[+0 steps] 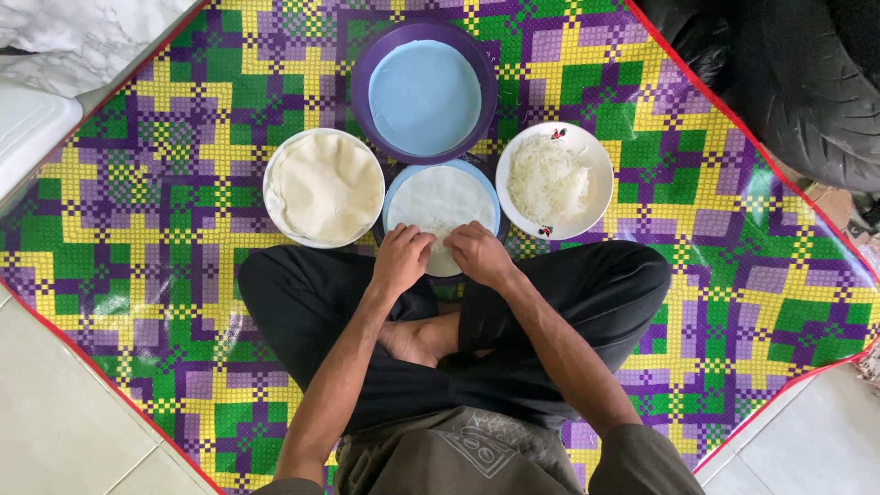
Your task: Place shredded coconut filling onto a white circular base in a bowl while sitting on the floor.
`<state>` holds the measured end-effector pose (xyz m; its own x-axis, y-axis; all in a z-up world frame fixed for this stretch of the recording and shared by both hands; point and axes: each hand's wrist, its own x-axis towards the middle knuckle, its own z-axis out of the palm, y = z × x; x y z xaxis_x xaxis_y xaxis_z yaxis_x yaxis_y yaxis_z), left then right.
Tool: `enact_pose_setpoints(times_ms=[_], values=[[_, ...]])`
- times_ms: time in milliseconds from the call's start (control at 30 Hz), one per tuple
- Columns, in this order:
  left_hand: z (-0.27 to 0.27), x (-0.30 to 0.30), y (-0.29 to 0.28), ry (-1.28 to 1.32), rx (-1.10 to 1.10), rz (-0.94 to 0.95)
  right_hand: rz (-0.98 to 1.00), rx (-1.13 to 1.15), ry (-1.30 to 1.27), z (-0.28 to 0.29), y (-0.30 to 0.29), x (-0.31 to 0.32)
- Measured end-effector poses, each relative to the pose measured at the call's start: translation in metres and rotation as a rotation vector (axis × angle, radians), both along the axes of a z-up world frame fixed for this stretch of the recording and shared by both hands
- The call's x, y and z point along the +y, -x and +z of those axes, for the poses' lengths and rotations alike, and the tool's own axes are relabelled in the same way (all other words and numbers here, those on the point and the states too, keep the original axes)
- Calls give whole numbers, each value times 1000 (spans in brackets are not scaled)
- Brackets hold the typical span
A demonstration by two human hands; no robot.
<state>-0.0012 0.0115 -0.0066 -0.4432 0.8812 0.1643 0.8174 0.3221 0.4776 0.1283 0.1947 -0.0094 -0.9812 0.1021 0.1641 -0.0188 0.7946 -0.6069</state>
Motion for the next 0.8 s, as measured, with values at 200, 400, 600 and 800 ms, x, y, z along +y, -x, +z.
enact_pose_setpoints(times_ms=[200,400,600,800], values=[[26,9,0,-87,-95,39,-57,59,127,11,3,24],[23,32,2,-304,-51,39,-275,-166,-48,-27,-3,132],[20,91,-9,-428,-14,-4,-347,-476,-150,-2,-14,197],[28,153,-18,-201,-223,-81,-437,-399,-26,0,-5,178]])
